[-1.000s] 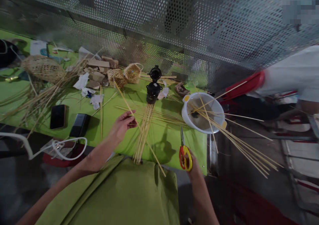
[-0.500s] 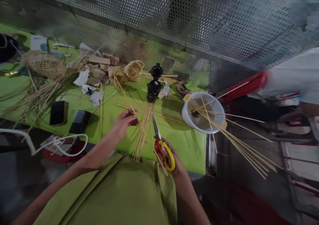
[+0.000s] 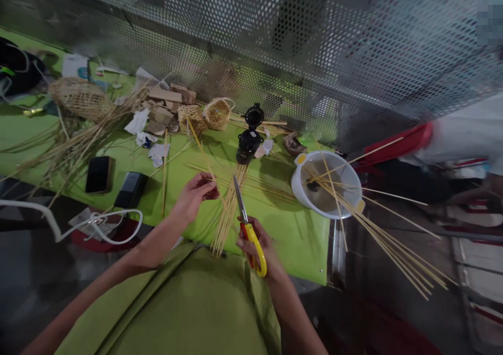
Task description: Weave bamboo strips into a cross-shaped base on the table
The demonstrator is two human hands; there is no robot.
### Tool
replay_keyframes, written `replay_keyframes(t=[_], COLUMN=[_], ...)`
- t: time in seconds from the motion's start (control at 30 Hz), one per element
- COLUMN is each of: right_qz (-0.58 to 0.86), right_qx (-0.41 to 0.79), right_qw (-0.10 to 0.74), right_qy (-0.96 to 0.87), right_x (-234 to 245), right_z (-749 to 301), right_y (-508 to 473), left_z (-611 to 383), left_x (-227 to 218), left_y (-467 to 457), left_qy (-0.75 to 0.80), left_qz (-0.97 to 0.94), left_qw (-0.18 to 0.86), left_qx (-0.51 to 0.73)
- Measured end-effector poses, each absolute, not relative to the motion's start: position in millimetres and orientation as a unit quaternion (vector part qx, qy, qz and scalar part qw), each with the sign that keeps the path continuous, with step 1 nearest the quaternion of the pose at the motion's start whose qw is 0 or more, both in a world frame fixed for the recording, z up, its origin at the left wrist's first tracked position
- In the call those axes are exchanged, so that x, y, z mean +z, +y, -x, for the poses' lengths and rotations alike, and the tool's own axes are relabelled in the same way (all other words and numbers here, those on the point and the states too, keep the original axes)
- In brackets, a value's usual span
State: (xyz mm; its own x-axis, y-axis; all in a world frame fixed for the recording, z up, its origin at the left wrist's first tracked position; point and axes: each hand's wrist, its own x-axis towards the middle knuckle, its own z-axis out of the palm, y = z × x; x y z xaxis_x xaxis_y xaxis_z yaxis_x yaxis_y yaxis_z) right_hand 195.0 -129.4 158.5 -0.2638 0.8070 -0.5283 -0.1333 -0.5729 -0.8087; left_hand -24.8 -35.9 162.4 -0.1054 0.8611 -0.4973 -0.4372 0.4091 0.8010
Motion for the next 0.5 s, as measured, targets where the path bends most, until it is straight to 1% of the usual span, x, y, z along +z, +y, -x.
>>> replay_keyframes(t=[0.33,0.5], right_qz=[0.451,0.447], right_qx=[0.753,0.753], right_qw=[0.235,0.228], right_qy=[-0.417,-0.425], right_x=[171.2,177.2], right_z=[-212.3,-209.8], right_y=[-143.3,-153.6], left_z=[31.1,32.2], left_x=[166.6,167.5], left_y=[-35.1,-37.0], left_qy=[0.523,0.53], left_qz=[-0.206,-0.201], left_qw=[0.64,0.634], left_qx=[0.525,0.526])
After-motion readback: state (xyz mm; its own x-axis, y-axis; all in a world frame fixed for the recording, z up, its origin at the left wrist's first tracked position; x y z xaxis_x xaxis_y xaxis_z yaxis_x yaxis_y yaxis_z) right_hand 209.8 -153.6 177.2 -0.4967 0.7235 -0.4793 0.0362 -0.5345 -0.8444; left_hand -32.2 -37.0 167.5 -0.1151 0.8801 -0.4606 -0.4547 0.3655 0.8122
